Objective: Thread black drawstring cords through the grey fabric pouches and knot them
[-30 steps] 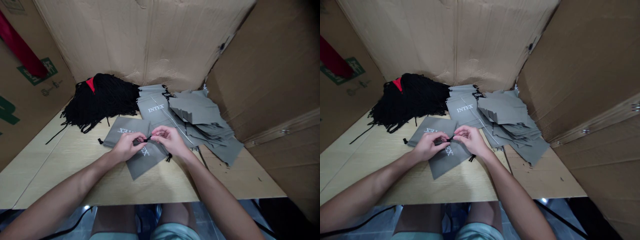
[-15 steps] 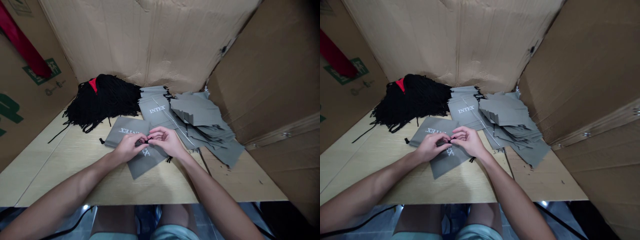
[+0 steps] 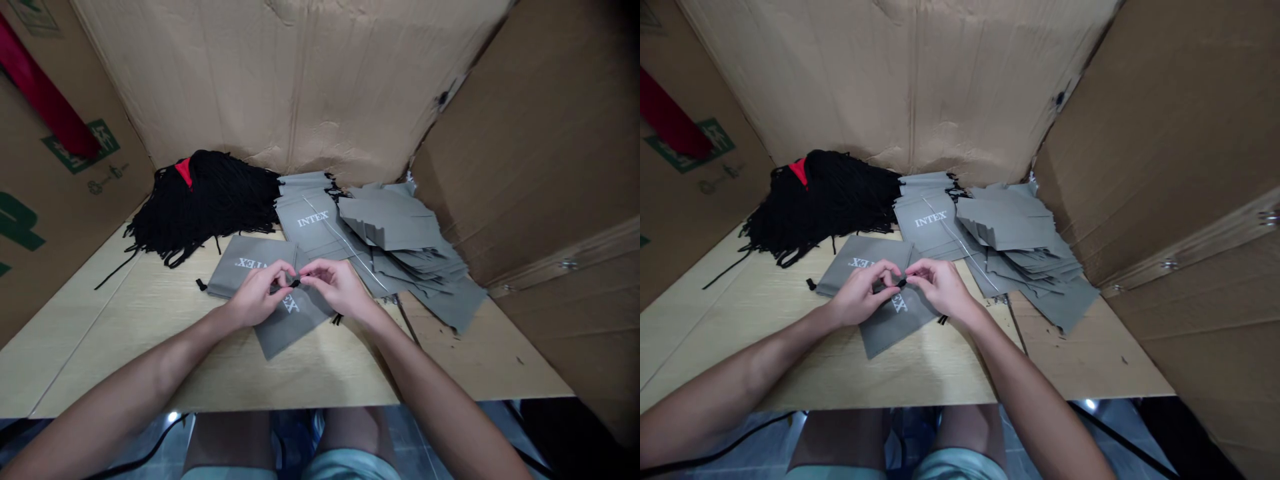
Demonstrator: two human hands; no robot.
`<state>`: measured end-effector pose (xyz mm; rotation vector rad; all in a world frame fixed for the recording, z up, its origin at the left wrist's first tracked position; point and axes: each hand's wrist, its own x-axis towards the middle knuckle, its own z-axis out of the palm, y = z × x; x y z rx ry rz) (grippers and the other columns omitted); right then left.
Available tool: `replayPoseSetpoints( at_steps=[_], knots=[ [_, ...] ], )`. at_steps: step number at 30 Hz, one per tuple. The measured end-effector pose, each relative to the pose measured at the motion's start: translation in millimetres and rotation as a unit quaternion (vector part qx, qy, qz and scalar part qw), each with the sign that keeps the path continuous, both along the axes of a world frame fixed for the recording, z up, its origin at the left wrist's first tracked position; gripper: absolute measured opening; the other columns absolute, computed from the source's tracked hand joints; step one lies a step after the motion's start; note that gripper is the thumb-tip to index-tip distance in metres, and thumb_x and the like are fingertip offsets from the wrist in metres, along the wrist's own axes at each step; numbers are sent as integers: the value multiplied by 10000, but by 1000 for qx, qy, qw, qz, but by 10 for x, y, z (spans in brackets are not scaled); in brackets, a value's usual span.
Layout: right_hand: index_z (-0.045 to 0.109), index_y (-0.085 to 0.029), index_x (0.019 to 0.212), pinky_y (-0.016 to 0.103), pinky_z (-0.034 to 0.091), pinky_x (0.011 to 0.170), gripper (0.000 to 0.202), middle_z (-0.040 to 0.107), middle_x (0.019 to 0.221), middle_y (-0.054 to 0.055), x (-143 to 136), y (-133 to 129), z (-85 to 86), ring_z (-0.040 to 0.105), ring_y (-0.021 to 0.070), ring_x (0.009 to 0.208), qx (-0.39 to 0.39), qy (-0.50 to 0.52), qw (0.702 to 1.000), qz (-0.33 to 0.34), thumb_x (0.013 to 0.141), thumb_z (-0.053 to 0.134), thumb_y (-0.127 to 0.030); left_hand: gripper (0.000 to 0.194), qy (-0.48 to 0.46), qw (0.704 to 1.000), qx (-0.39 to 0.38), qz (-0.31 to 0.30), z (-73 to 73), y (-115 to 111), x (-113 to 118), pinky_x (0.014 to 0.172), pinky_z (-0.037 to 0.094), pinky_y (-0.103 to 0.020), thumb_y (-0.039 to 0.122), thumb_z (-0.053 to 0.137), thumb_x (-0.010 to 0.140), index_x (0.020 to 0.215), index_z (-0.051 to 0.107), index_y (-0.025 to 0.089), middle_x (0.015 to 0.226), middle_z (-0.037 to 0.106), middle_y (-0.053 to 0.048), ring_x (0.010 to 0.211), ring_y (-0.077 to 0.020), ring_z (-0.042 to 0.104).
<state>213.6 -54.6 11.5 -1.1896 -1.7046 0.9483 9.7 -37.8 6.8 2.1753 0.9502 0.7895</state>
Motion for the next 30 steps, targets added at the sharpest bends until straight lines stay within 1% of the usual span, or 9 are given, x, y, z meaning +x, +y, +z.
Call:
replayPoseSetpoints(
  at_steps=[6, 10, 12, 14, 18, 20, 23, 25, 30],
  knots=[
    [737, -154, 815, 281, 495, 667, 148, 737, 778, 49, 40, 49, -25, 644, 146, 682, -28, 33, 999, -9, 715, 742, -264, 177, -15, 1000, -26, 2, 10, -3, -7, 528, 358, -180, 204, 596, 838, 1013, 576, 212, 707, 563, 81, 457, -39, 395],
    [731, -137, 804, 275, 493, 614, 237, 697, 657, 26, 94, 119, -43, 605, 123, 584, -74, 85, 994, -3, 674, 782, -328, 148, -23, 999, -34, 12, -24, 27, -27, 538, 375, -185, 229, 612, 829, 972, 591, 201, 692, 574, 69, 485, -53, 430],
    [724, -137, 811, 281, 507, 632, 261, 703, 673, 34, 124, 141, -21, 616, 125, 599, -84, 117, 989, -20, 684, 776, -359, 146, -25, 999, -31, 16, -43, 45, -37, 563, 390, -193, 224, 613, 826, 968, 590, 195, 680, 585, 60, 525, -69, 467],
    [719, -145, 841, 289, 522, 669, 274, 725, 747, 51, 138, 146, 9, 640, 131, 647, -84, 135, 987, -34, 702, 765, -376, 164, -29, 999, -26, 16, -59, 56, -41, 596, 407, -202, 212, 615, 823, 983, 583, 192, 677, 602, 51, 579, -87, 512],
    [712, -160, 949, 312, 539, 762, 328, 744, 889, 70, 91, 114, 11, 682, 155, 767, -93, 98, 991, 10, 677, 792, -326, 205, -43, 999, -24, 9, -82, 55, -27, 642, 437, -211, 191, 635, 809, 1002, 565, 197, 696, 636, 47, 634, -99, 565],
    [718, -160, 957, 320, 538, 789, 335, 743, 866, 60, 46, 96, -25, 686, 160, 779, -98, 72, 992, 36, 667, 799, -306, 215, -51, 998, -27, 7, -91, 46, -15, 656, 454, -215, 196, 645, 806, 1001, 557, 201, 725, 660, 41, 655, -104, 592],
    [732, -156, 883, 294, 533, 713, 251, 726, 767, 38, -5, 78, -81, 664, 146, 694, -82, 48, 994, 44, 697, 771, -319, 213, -47, 999, -19, 11, -104, 29, 1, 693, 483, -229, 194, 656, 797, 985, 557, 207, 777, 687, 26, 708, -117, 628],
    [731, -153, 849, 275, 521, 673, 216, 720, 756, 37, -19, 68, -94, 648, 137, 669, -64, 47, 996, 43, 715, 752, -321, 214, -35, 999, -11, 20, -118, 14, 10, 719, 496, -237, 177, 658, 789, 978, 562, 209, 814, 694, 15, 748, -125, 646],
    [728, -148, 928, 249, 495, 629, 275, 706, 766, 36, -17, 32, -53, 619, 124, 651, -38, 11, 997, 72, 701, 767, -298, 216, -22, 999, 19, 35, -171, -12, 26, 731, 511, -233, 161, 640, 798, 994, 570, 219, 851, 695, 14, 779, -123, 661]
  ],
)
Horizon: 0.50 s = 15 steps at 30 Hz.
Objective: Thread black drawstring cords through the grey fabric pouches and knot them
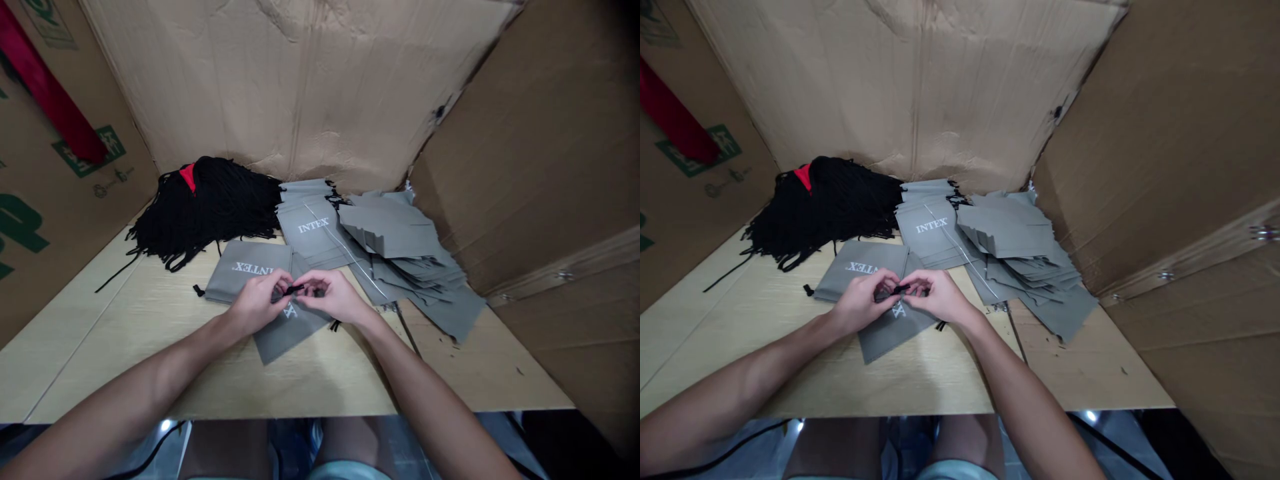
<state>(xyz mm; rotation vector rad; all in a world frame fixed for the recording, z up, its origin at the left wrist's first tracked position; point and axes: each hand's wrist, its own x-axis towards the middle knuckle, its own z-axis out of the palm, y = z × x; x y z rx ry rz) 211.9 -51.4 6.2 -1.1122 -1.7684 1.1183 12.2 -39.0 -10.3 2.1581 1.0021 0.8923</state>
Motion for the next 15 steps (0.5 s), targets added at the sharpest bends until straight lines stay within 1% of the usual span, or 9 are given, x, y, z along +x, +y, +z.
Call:
replayPoseSetpoints(
  at_steps=[3, 5, 8, 12, 15],
  knots=[
    [743, -160, 878, 272, 498, 669, 200, 717, 807, 55, 2, -8, 15, 634, 147, 706, 48, -28, 998, -2, 766, 722, -324, 182, 6, 1000, 14, -2, -20, -2, -1, 728, 507, -230, 196, 643, 812, 981, 582, 223, 848, 690, 19, 767, -119, 654],
    [748, -175, 845, 286, 498, 696, 164, 718, 816, 56, 6, -5, 15, 642, 160, 735, 82, -51, 995, -6, 810, 686, -322, 164, 10, 1000, 25, -4, -23, 2, -4, 719, 501, -232, 271, 662, 823, 969, 601, 224, 835, 687, 19, 759, -124, 648],
    [747, -194, 856, 285, 490, 701, 139, 710, 816, 48, 16, -2, 16, 638, 162, 744, 118, -78, 990, -4, 834, 669, -307, 178, 17, 999, 51, 2, -22, 12, -10, 714, 491, -246, 358, 660, 839, 943, 639, 215, 819, 692, 4, 750, -137, 643],
    [730, -194, 861, 266, 461, 667, 139, 687, 807, 43, 25, -21, 50, 610, 149, 728, 158, -121, 980, -9, 867, 636, -296, 167, 19, 997, 81, -7, -22, 29, -18, 701, 480, -257, 355, 617, 877, 910, 667, 199, 822, 699, -23, 739, -149, 639],
    [713, -186, 868, 247, 425, 614, 138, 671, 779, 34, 20, -50, 100, 577, 132, 675, 163, -162, 973, -7, 885, 607, -271, 172, 31, 995, 95, -29, -5, 29, -22, 715, 477, -261, 336, 576, 906, 897, 671, 192, 833, 701, -33, 746, -150, 634]
  ],
)
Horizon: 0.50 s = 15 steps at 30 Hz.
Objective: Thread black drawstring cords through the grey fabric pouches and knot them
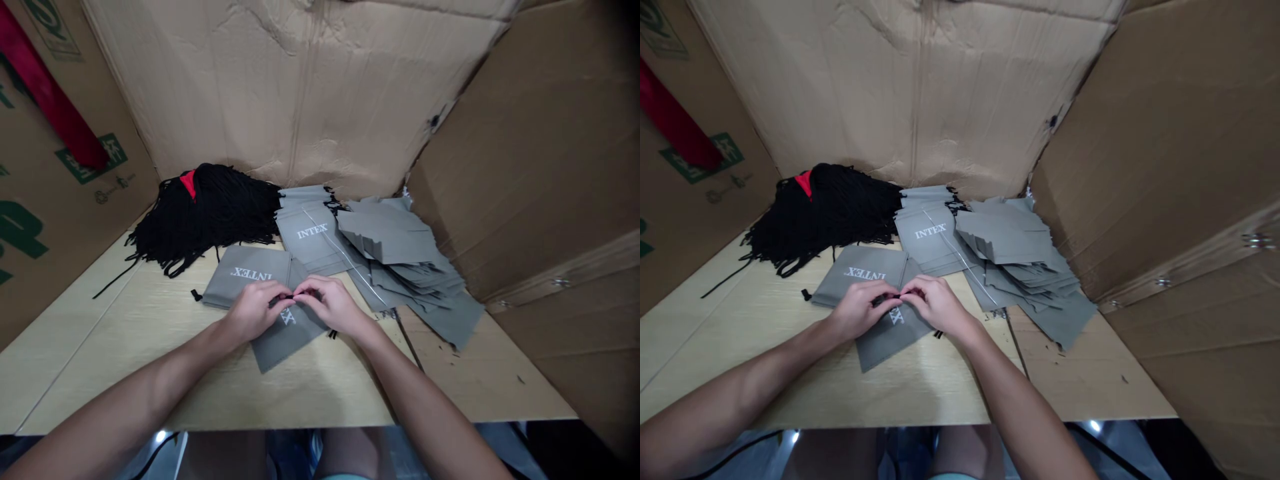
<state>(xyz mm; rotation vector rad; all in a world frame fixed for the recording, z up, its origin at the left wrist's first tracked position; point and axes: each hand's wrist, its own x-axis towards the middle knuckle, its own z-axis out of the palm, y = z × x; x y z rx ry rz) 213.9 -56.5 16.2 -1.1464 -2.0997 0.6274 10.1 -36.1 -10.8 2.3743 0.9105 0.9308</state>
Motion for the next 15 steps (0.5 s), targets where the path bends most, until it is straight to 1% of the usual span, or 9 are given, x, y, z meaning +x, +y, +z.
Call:
replayPoseSetpoints(
  at_steps=[5, 8, 10, 11, 13, 14, 15],
  knots=[
    [699, -179, 859, 243, 420, 628, 127, 680, 782, 30, -8, -37, 47, 570, 128, 672, -11, -19, 1000, -2, 890, 593, -241, 198, 43, 998, 44, -17, 39, -14, 5, 720, 464, -266, 314, 513, 943, 902, 659, 186, 811, 687, -33, 750, -152, 624],
    [703, -182, 839, 244, 425, 619, 129, 681, 768, 25, 31, -17, 18, 563, 126, 650, -31, -3, 1000, -1, 881, 614, -265, 193, 76, 992, 104, -6, 38, -9, 2, 759, 461, -298, 302, 504, 948, 918, 652, 181, 827, 692, -41, 772, -169, 632],
    [704, -183, 860, 251, 449, 631, 119, 673, 776, 27, 73, 14, -10, 573, 136, 671, -41, 17, 999, 10, 848, 664, -295, 190, 81, 985, 153, 0, 37, -6, -10, 769, 462, -314, 287, 497, 951, 933, 652, 177, 852, 699, -52, 784, -178, 634],
    [702, -188, 918, 261, 469, 656, 151, 674, 819, 34, 91, 30, -22, 585, 149, 713, -39, 19, 999, 15, 819, 698, -301, 190, 77, 982, 175, 2, 40, -10, -20, 772, 464, -317, 270, 487, 955, 944, 653, 177, 870, 703, -59, 798, -180, 635],
    [663, -210, 1107, 315, 504, 775, 345, 667, 973, 63, 110, 58, -38, 594, 193, 874, -6, -7, 1000, 8, 776, 740, -272, 205, 56, 976, 209, -5, 58, -34, -42, 787, 469, -320, 228, 456, 965, 980, 656, 184, 905, 709, -69, 836, -178, 637],
    [620, -228, 1209, 359, 499, 855, 456, 646, 1070, 81, 109, 68, -42, 573, 218, 977, 24, -31, 999, -7, 769, 740, -238, 219, 42, 974, 220, -20, 73, -56, -54, 801, 473, -323, 209, 442, 968, 999, 658, 190, 918, 712, -70, 849, -174, 638],
    [571, -248, 1290, 406, 475, 931, 547, 609, 1171, 98, 102, 76, -45, 531, 243, 1082, 57, -59, 996, -26, 768, 726, -193, 231, 30, 972, 230, -47, 91, -85, -65, 814, 477, -330, 197, 434, 968, 1018, 660, 200, 929, 716, -71, 858, -172, 642]
  ],
)
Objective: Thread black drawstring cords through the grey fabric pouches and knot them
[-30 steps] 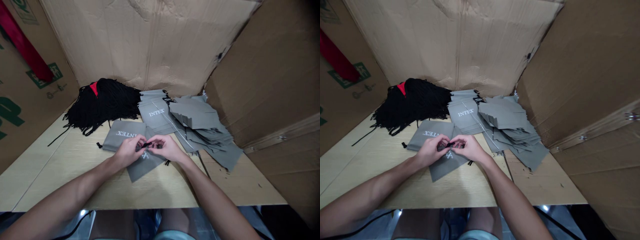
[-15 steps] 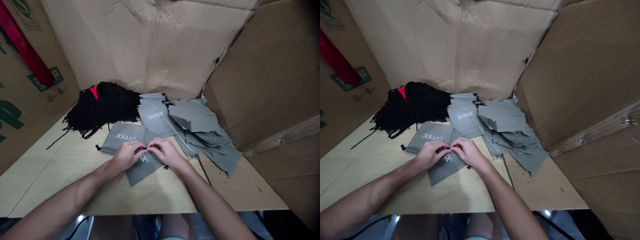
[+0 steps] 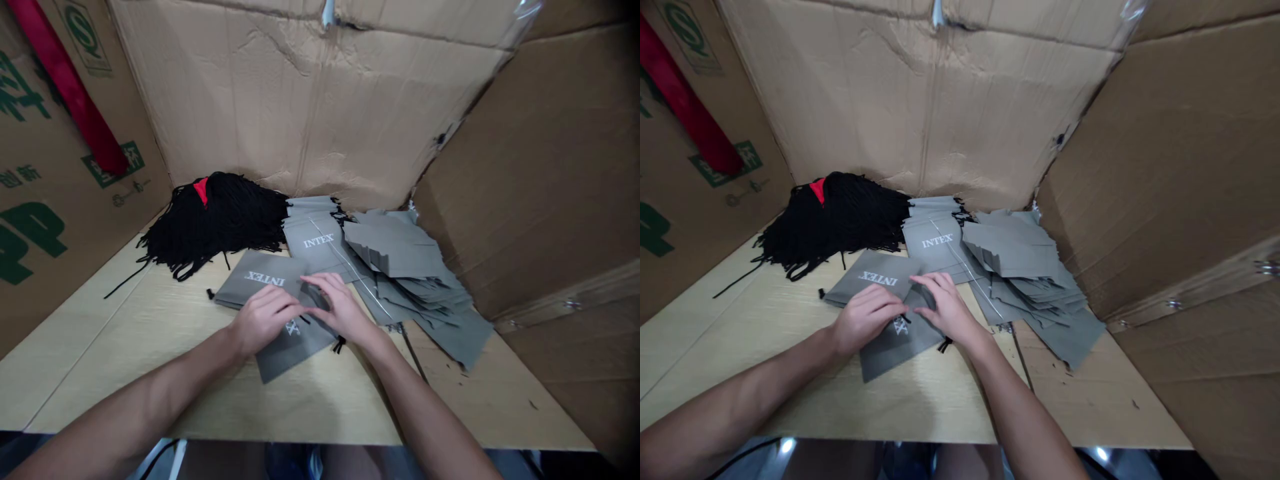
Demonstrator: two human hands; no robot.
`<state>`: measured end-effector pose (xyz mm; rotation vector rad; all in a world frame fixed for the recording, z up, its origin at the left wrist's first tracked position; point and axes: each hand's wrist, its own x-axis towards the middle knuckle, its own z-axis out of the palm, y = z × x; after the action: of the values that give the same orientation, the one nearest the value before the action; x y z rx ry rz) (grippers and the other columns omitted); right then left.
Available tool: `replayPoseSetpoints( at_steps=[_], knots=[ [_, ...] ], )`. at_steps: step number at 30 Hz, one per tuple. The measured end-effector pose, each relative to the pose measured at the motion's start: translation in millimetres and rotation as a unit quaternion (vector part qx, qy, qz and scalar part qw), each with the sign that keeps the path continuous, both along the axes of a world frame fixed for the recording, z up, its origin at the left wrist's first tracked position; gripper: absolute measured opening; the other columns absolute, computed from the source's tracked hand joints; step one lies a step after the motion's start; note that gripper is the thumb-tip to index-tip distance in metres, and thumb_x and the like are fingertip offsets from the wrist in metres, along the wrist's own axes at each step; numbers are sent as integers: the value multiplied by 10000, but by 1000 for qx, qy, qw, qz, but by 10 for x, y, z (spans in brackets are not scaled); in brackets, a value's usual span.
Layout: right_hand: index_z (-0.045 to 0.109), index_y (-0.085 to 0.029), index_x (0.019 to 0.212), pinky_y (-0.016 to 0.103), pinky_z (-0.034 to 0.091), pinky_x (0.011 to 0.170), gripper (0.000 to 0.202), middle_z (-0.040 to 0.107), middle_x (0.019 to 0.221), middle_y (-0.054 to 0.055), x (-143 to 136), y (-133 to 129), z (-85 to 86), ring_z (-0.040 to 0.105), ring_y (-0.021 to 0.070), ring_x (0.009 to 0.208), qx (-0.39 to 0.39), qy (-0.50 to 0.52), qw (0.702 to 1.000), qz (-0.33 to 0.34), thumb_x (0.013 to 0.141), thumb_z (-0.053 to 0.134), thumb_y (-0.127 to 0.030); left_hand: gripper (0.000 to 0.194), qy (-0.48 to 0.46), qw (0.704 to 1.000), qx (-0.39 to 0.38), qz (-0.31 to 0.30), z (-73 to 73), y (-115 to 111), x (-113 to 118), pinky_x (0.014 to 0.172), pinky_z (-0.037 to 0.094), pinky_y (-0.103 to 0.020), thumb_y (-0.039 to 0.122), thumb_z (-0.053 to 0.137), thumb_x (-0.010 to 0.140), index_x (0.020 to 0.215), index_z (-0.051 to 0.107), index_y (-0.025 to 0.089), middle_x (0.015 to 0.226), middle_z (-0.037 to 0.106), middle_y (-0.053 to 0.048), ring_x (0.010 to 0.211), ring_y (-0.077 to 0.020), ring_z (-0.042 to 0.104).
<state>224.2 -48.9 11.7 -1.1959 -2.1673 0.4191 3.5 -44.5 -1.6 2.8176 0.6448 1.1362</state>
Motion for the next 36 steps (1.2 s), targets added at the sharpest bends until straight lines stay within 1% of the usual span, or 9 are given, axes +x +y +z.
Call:
replayPoseSetpoints(
  at_steps=[4, 7, 9, 12, 15, 17, 21, 27, 36],
  knots=[
    [647, -285, 1216, 517, 394, 1027, 548, 463, 1417, 104, 0, 38, -17, 401, 304, 1271, 103, -78, 990, -59, 732, 621, -28, 238, 42, 987, 21, -155, 92, -137, -23, 821, 499, -362, 206, 459, 950, 1013, 680, 270, 976, 729, -62, 918, -189, 664],
    [732, -241, 999, 485, 450, 956, 409, 664, 1194, 89, 115, 98, -40, 577, 266, 1105, 130, -68, 987, -65, 728, 545, 0, 243, 86, 980, 7, -180, 147, -172, -14, 795, 505, -358, 216, 461, 946, 978, 684, 306, 995, 729, -47, 929, -188, 661],
    [728, -215, 1022, 429, 493, 914, 478, 727, 1053, 72, 236, 135, -48, 643, 232, 1000, 137, -45, 986, -83, 695, 479, 30, 244, 95, 985, 12, -145, 152, -130, -2, 791, 492, -360, 204, 447, 952, 961, 679, 281, 964, 724, -49, 911, -187, 643],
    [741, -178, 1008, 405, 524, 880, 534, 730, 1059, 90, 381, 150, -31, 648, 241, 980, 158, -70, 977, -126, 629, 447, 56, 220, 86, 996, 33, -10, 103, 2, 6, 804, 456, -373, 165, 450, 950, 923, 663, 213, 913, 697, -66, 908, -200, 584],
    [756, -179, 958, 412, 535, 819, 393, 722, 1044, 111, 383, 117, 2, 627, 258, 944, 155, -127, 971, -129, 709, 517, 8, 164, 83, 988, 16, 128, 31, 131, -5, 805, 430, -384, 125, 510, 909, 909, 658, 196, 895, 660, -73, 958, -230, 521],
    [757, -195, 961, 376, 533, 767, 281, 712, 964, 109, 312, 88, 14, 610, 238, 897, 138, -147, 977, -75, 799, 560, -77, 159, 92, 981, 1, 172, 3, 176, -16, 785, 422, -387, 99, 537, 878, 897, 658, 200, 895, 643, -76, 968, -246, 494],
    [746, -227, 1008, 285, 487, 661, 243, 631, 770, 67, 173, 54, -13, 573, 187, 782, 127, -145, 981, 21, 854, 578, -143, 177, 117, 971, -21, 208, 0, 176, -24, 757, 425, -390, 58, 549, 829, 861, 644, 204, 881, 611, -77, 930, -252, 484],
    [753, -226, 999, 231, 415, 556, 283, 562, 676, 23, 165, 38, -97, 512, 121, 579, 138, -148, 979, 14, 830, 544, -139, 132, 86, 966, -56, 237, 14, 160, -18, 761, 454, -367, 108, 513, 870, 829, 598, 200, 851, 591, -60, 866, -230, 500],
    [670, -172, 1209, 216, 437, 554, 520, 654, 633, 0, 32, -69, -46, 503, 107, 495, 51, -102, 994, 5, 725, 506, -76, 96, -169, 962, -101, 187, 3, 261, -73, 904, 475, -379, 115, 531, 873, 930, 560, 188, 1025, 549, -80, 1041, -222, 525]
  ],
)
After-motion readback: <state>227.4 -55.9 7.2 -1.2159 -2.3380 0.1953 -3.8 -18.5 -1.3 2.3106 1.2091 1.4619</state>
